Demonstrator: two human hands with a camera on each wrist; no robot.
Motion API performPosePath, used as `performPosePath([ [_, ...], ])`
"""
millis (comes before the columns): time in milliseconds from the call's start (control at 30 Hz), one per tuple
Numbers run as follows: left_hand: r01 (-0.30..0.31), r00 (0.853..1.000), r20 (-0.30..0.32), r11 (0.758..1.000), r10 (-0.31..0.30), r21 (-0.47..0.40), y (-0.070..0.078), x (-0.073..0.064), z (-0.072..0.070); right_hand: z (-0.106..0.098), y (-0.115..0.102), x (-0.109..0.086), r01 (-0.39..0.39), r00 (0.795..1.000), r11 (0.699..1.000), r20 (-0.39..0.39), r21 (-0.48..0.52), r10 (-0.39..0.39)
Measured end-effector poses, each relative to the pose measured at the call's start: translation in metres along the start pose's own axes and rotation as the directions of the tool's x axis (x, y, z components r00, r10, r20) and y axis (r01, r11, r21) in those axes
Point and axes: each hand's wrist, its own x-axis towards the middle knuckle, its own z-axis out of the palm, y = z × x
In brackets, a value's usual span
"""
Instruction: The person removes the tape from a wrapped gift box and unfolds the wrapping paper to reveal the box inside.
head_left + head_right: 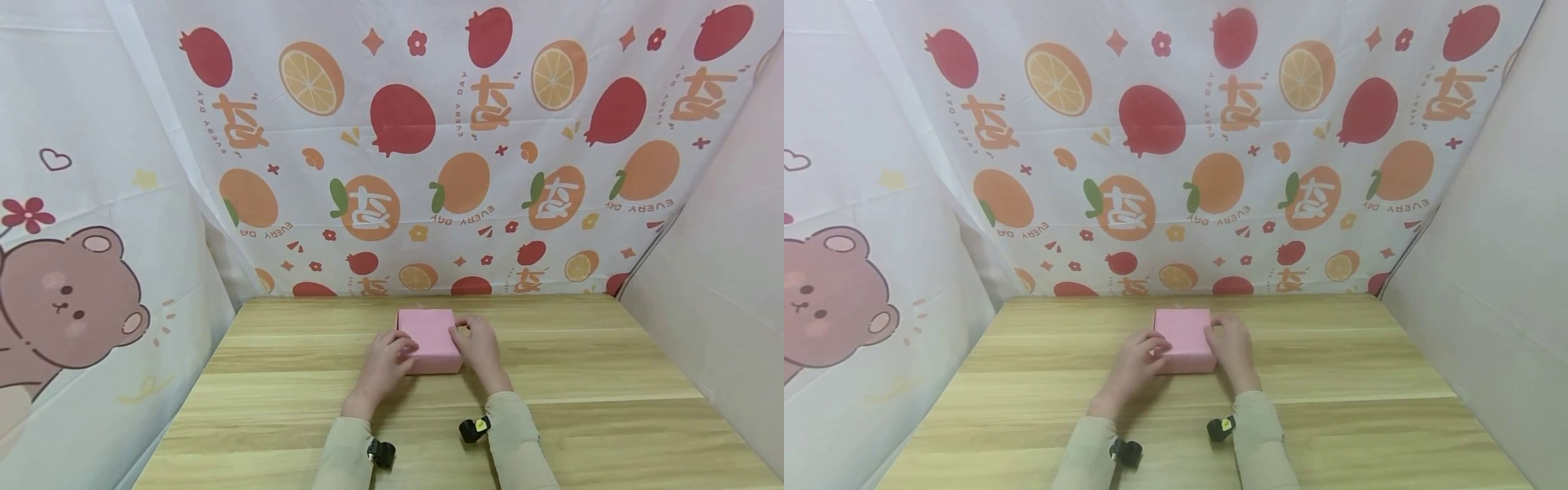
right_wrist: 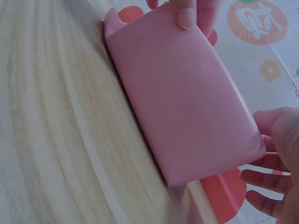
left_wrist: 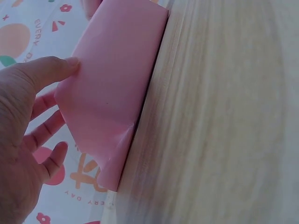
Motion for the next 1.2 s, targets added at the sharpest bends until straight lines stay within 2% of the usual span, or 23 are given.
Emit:
performPosePath([
  [100,0.030,0.999,0.037,1.000,-0.030,0.000,0.000,0.000,-0.002,0.002,-0.003,0.000,0.019,0.999,0.995,-0.028,-0.103,-0.022],
  [267,0.045,0.997,0.069,0.999,-0.044,-0.001,0.000,0.001,-0.003,0.003,-0.006,-0.001,0.070,0.991,0.980,-0.100,-0.186,-0.090],
  [467,0.054,0.995,0.079,0.998,-0.052,-0.017,-0.001,0.001,-0.003,0.006,-0.009,-0.001,0.188,0.957,0.941,-0.162,-0.282,-0.240],
  [567,0.055,0.996,0.078,0.998,-0.053,-0.015,-0.001,0.001,-0.002,0.007,-0.009,-0.002,0.212,0.945,0.929,-0.178,-0.303,-0.274],
  [933,0.060,0.995,0.084,0.998,-0.058,-0.018,0.000,0.000,-0.003,0.008,-0.003,-0.003,0.180,0.934,0.949,-0.257,-0.258,-0.247],
  [1200,0.060,0.995,0.077,0.998,-0.059,-0.020,-0.001,0.001,-0.002,0.007,0.008,-0.001,0.083,0.956,0.973,-0.259,-0.217,-0.139],
])
